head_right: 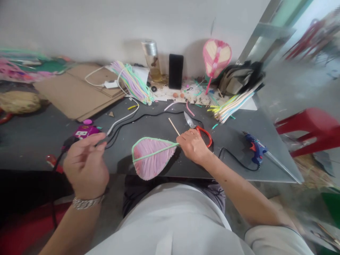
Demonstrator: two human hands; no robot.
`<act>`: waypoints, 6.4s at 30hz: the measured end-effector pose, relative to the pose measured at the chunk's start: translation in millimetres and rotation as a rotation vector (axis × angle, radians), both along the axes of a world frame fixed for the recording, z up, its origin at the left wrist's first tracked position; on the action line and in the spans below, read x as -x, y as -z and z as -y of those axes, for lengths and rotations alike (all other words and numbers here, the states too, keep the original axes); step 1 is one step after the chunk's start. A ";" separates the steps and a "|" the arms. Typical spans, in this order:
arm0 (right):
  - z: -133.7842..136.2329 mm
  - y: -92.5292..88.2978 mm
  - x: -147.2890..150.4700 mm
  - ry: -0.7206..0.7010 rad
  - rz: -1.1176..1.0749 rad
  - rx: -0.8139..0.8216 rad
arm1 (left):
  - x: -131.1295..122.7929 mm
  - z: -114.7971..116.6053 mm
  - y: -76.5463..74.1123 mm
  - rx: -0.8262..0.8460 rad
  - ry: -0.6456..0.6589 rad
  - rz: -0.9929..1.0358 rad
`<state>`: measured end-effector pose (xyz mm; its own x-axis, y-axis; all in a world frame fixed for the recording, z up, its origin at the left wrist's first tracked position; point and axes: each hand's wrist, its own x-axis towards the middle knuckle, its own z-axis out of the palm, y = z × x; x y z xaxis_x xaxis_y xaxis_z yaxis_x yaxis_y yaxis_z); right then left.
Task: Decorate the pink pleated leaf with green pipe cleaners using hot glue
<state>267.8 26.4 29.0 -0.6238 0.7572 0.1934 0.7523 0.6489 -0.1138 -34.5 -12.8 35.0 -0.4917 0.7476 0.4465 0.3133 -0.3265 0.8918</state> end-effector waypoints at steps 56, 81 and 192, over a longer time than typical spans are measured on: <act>61.6 16.2 44.9 0.347 -1.477 0.454 | -127.5 7.8 3.3 0.269 0.672 0.365; 61.5 1.8 28.5 0.152 -1.758 0.981 | -123.3 10.6 -17.5 0.304 0.764 0.642; 64.0 13.2 38.4 0.109 -1.541 0.878 | -102.9 18.1 4.2 0.282 0.662 0.136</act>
